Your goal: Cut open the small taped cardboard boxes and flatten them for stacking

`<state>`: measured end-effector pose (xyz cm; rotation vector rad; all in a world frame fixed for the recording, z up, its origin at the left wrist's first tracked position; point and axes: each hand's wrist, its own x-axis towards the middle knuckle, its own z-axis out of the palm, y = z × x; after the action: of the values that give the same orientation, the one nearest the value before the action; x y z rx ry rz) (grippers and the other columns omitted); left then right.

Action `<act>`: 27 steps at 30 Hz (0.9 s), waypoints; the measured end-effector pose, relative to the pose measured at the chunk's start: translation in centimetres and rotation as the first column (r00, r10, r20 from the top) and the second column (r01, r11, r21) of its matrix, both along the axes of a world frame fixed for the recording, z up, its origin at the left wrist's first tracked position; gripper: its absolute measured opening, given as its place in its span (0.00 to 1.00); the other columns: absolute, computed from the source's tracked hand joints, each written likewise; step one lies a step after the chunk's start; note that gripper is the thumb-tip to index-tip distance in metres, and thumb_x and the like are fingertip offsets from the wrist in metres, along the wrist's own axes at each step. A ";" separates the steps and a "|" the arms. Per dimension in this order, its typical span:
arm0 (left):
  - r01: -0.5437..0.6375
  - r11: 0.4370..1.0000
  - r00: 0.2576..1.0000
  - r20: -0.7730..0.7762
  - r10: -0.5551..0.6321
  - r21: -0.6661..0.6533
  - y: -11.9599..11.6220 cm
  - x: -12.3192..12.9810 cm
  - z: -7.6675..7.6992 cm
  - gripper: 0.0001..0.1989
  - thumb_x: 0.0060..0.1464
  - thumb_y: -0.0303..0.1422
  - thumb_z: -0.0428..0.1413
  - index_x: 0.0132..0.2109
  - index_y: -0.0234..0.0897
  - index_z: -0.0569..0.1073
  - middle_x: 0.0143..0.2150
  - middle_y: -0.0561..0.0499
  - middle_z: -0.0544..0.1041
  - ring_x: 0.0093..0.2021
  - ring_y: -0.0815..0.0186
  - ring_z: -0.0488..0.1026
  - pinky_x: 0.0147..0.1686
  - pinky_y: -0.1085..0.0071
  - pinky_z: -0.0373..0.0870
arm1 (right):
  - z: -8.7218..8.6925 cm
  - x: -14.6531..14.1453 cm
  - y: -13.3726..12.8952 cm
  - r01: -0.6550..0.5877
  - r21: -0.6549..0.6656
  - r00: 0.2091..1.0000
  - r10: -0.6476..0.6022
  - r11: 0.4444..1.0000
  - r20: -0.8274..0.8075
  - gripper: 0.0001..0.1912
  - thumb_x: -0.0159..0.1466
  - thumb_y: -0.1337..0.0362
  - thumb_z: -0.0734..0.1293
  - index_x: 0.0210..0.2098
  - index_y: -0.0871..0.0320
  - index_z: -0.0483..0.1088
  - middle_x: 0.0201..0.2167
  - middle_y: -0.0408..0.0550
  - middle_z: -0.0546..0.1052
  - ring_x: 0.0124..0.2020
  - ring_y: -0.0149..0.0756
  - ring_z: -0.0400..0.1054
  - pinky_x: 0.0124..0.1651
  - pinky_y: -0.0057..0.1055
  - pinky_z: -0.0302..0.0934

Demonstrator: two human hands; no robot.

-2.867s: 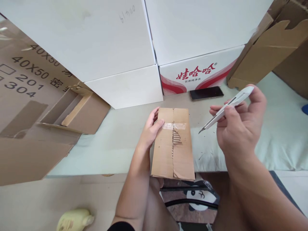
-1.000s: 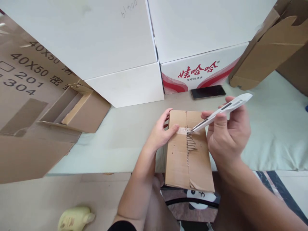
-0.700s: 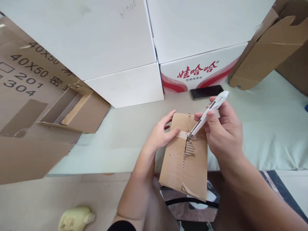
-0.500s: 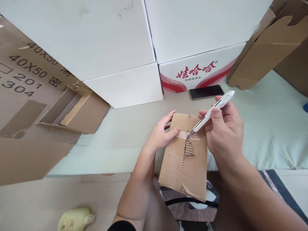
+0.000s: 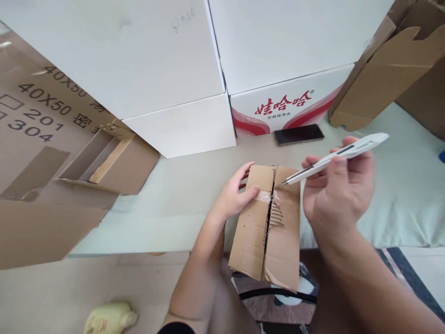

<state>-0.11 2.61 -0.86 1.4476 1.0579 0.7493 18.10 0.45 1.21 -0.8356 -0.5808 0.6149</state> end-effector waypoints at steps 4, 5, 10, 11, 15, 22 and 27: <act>0.021 1.000 1.000 0.004 -0.021 0.004 0.1 -0.2 -0.1 0.40 0.55 0.47 0.61 0.70 0.37 0.59 0.71 0.37 0.65 0.71 0.46 0.63 0.67 0.54 0.63 | 0.1 2.1 1.4 0.069 -0.043 0.997 -0.071 0.997 -0.036 0.10 0.63 0.66 0.68 0.43 0.46 0.75 0.34 0.38 0.69 0.27 0.28 0.70 0.30 0.31 0.70; 0.023 1.000 1.000 0.004 -0.023 0.002 0.1 -0.2 -0.1 0.40 0.55 0.48 0.61 0.70 0.37 0.59 0.71 0.37 0.65 0.71 0.46 0.63 0.67 0.54 0.63 | -0.1 2.7 1.7 0.068 -0.075 0.996 -0.071 0.995 -0.045 0.11 0.62 0.67 0.67 0.42 0.47 0.75 0.33 0.38 0.69 0.26 0.28 0.69 0.28 0.30 0.69; 0.030 1.000 1.000 0.001 -0.030 0.004 0.0 -0.2 0.0 0.40 0.56 0.49 0.60 0.69 0.37 0.59 0.71 0.36 0.65 0.71 0.45 0.63 0.67 0.52 0.63 | -1.3 4.8 3.0 0.027 -0.206 0.978 -0.069 0.978 -0.198 0.10 0.62 0.67 0.64 0.39 0.48 0.75 0.32 0.40 0.67 0.24 0.26 0.64 0.26 0.28 0.64; 0.028 1.000 1.000 -0.002 -0.028 0.004 0.0 -0.2 0.0 0.41 0.56 0.49 0.60 0.69 0.36 0.58 0.71 0.36 0.65 0.71 0.45 0.63 0.67 0.52 0.62 | -1.5 5.1 3.1 0.017 -0.218 0.973 -0.066 0.976 -0.220 0.09 0.61 0.67 0.65 0.39 0.48 0.75 0.33 0.41 0.67 0.25 0.26 0.64 0.26 0.28 0.63; 0.019 1.000 1.000 -0.001 -0.019 -0.004 0.0 -0.1 -0.1 0.41 0.55 0.49 0.61 0.69 0.37 0.59 0.71 0.36 0.65 0.71 0.45 0.62 0.67 0.51 0.62 | -2.7 5.5 3.2 0.013 -0.351 1.000 -0.008 0.936 0.015 0.13 0.59 0.65 0.67 0.43 0.49 0.75 0.31 0.40 0.68 0.25 0.28 0.64 0.25 0.28 0.60; 0.009 1.000 1.000 -0.005 -0.009 -0.009 0.1 -0.1 0.0 0.41 0.54 0.48 0.61 0.68 0.36 0.58 0.70 0.35 0.66 0.70 0.45 0.63 0.66 0.52 0.63 | -5.4 5.5 3.4 -0.332 -0.689 0.680 0.670 0.644 0.298 0.20 0.57 0.54 0.72 0.47 0.55 0.80 0.31 0.43 0.78 0.26 0.30 0.67 0.29 0.29 0.62; 0.018 1.000 1.000 0.000 -0.018 -0.003 0.1 -0.1 0.0 0.38 0.55 0.47 0.60 0.68 0.39 0.60 0.70 0.37 0.66 0.70 0.46 0.63 0.66 0.52 0.63 | -7.3 6.1 3.9 -0.047 -0.736 0.521 0.646 0.675 0.558 0.21 0.57 0.57 0.70 0.49 0.54 0.80 0.41 0.51 0.82 0.37 0.44 0.74 0.41 0.38 0.66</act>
<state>-0.21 2.74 -0.86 1.4527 1.0442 0.7353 24.19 4.33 -6.11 -1.7278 -1.4773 0.8593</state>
